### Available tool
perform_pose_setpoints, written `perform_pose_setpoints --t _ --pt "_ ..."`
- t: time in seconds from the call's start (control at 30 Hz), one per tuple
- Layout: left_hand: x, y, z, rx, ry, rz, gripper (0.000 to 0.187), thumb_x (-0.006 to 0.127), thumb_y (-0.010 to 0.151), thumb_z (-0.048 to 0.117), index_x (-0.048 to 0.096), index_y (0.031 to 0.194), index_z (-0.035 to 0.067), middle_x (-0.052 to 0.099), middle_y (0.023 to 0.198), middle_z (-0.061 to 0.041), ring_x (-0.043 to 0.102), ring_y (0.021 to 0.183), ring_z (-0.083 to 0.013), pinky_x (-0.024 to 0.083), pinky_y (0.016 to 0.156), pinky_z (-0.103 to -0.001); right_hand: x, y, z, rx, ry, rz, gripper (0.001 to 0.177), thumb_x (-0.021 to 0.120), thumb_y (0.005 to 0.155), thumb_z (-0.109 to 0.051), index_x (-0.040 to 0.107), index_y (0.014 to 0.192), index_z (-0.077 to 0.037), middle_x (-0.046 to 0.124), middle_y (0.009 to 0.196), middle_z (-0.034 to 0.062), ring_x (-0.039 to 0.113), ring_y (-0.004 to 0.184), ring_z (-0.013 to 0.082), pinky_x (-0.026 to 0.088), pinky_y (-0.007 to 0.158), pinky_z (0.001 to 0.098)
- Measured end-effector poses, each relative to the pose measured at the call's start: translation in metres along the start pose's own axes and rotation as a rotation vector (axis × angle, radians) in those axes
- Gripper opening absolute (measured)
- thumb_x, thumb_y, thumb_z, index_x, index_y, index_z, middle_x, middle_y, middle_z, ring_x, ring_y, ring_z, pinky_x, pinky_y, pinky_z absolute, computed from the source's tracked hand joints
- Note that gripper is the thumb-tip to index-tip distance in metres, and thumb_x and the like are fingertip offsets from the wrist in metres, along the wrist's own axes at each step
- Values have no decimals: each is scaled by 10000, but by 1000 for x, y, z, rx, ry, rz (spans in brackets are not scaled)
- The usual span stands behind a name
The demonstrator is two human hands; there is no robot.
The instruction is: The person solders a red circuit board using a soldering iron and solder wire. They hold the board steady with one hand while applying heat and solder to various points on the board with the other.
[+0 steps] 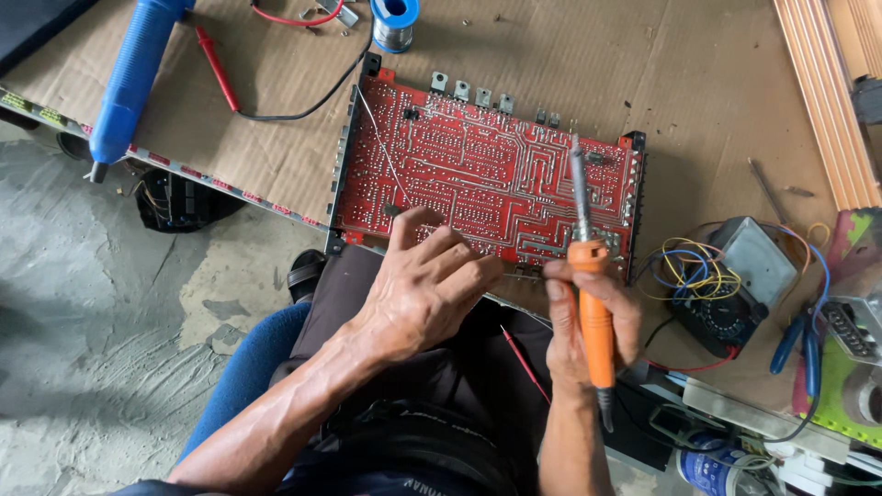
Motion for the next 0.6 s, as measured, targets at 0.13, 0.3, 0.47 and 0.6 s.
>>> perform_pose_setpoints --t 0.13,0.3,0.47,0.6 --pt "-6 0 4 -38 -108 60 235 530 1062 220 696 1002 65 557 753 -55 596 703 -260 477 914 -477 3 -11 4 -6 -34 43 187 736 913 40 600 1026 100 717 845 252 744 783 337 578 890 465" --pt "-5 0 8 -128 -163 119 168 653 1000 218 721 1027 66 596 784 -72 610 692 -271 513 818 -427 1 -15 4 -71 -169 114 151 794 916 -44 684 978 39 720 906 205 732 761 289 568 863 403" --pt "1 -18 -7 -199 -51 145 135 683 979 204 736 983 80 569 733 -64 592 659 -270 503 742 -416 11 0 -4 -117 -243 45 172 804 931 -63 690 1023 28 727 991 211 714 874 326 557 902 434" --pt "-19 -18 -14 -209 245 177 96 740 936 201 749 987 120 637 869 -58 635 790 -257 469 845 -432 3 0 2 -242 -470 -41 309 911 857 -108 726 1079 2 735 1086 196 649 1051 396 514 1012 464"
Point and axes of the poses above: each hand's wrist, its own y-axis towards the middle knuckle, its own x-axis out of the palm, z = x × y, the point moved 8 cm from there along y, towards the middle knuckle
